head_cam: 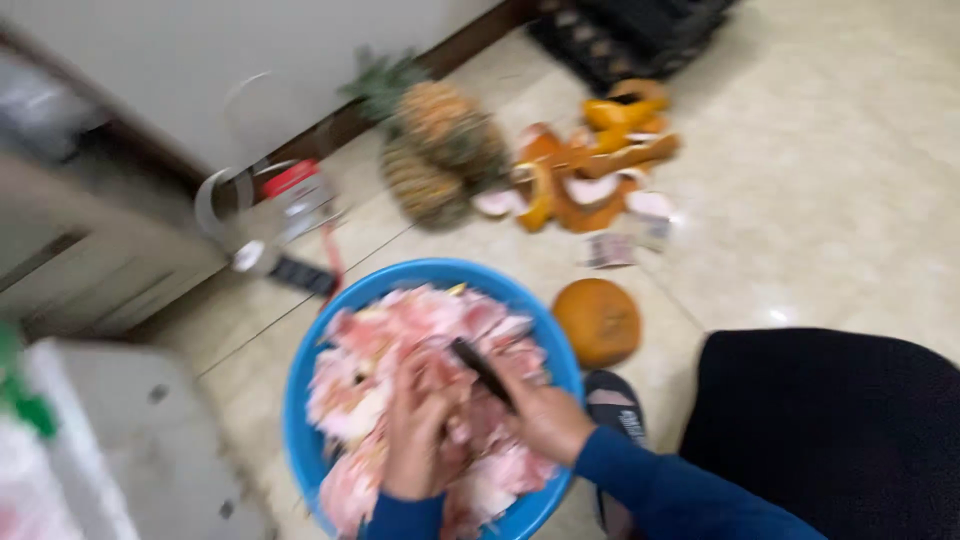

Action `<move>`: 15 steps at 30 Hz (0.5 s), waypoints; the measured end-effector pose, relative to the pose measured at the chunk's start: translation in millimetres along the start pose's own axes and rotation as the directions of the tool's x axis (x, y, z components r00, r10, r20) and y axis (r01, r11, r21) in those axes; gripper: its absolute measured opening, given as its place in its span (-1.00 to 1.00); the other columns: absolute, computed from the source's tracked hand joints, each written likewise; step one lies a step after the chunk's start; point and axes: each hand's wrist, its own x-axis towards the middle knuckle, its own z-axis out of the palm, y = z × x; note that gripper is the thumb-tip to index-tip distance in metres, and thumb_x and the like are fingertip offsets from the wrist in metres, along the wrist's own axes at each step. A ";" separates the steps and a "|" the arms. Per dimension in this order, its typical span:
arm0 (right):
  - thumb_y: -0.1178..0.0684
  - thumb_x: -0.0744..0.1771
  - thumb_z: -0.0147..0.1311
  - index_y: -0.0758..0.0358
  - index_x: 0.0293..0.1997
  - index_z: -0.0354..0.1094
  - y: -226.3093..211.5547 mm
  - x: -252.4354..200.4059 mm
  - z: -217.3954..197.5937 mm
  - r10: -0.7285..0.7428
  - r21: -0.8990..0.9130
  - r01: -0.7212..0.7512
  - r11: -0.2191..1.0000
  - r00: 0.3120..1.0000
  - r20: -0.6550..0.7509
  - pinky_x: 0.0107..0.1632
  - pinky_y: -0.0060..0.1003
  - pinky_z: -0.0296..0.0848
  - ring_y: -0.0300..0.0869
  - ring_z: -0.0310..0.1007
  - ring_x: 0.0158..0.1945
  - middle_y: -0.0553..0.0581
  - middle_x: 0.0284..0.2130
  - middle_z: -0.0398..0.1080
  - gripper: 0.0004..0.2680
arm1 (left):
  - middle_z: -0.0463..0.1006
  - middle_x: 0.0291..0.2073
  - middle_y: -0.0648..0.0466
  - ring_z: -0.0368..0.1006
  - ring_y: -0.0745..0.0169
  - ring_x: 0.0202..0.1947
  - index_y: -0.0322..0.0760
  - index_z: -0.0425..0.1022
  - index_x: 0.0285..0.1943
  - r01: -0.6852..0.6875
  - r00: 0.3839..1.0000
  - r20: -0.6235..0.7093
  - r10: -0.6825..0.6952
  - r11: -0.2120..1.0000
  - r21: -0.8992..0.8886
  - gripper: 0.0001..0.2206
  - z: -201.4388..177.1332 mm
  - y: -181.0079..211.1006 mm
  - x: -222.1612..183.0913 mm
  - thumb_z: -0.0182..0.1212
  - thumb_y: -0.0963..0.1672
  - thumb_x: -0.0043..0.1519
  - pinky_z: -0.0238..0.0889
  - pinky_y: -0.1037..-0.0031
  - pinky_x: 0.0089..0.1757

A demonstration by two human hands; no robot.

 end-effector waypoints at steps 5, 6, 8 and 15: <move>-0.25 0.28 0.14 -0.22 0.49 -0.01 -16.0 0.7 -36.6 -0.005 -0.237 -0.026 0.971 0.992 -0.129 -0.23 -0.07 0.57 0.06 0.60 -0.17 0.03 -0.11 0.56 -0.42 | 0.58 -0.18 -0.13 0.36 0.30 -0.46 -0.36 0.38 0.23 -0.081 0.993 0.084 0.087 0.994 -0.070 -0.55 4.6 -1.0 -2.2 0.11 -0.36 0.12 0.20 0.57 -0.40; -0.11 0.26 0.19 -0.03 0.27 0.24 -24.5 -0.2 -46.7 -0.057 0.015 0.063 0.998 0.965 -0.256 -0.24 -0.24 0.56 -0.08 0.60 -0.24 0.01 -0.14 0.59 -0.57 | 0.55 -0.16 -0.08 0.36 0.31 -0.42 -0.34 0.40 0.22 -0.124 0.988 0.092 0.124 0.992 -0.009 -0.55 4.0 -1.5 -3.6 0.14 -0.35 0.11 0.24 0.57 -0.37; 0.03 0.24 0.25 0.16 0.06 0.50 -46.9 -4.2 -67.0 -0.088 0.255 0.193 0.948 0.923 -0.374 -0.24 -0.40 0.55 -0.22 0.61 -0.31 -0.01 -0.17 0.62 -0.71 | 0.52 -0.15 -0.03 0.37 0.31 -0.39 -0.31 0.41 0.22 -0.177 0.981 0.084 0.172 0.983 0.051 -0.54 6.0 0.9 -9.0 0.17 -0.34 0.10 0.28 0.58 -0.34; 0.21 0.26 0.22 0.37 -0.18 0.57 -63.4 -4.5 -71.4 0.025 0.654 0.054 0.755 0.994 -0.110 -0.33 -0.39 0.42 -0.22 0.42 -0.43 0.13 -0.42 0.56 -0.88 | 0.61 -0.14 0.05 0.51 0.27 -0.23 -0.12 0.45 0.12 -0.268 0.961 0.044 0.273 0.879 0.395 -0.56 16.2 9.0 -39.1 0.31 -0.20 0.00 0.46 0.52 -0.19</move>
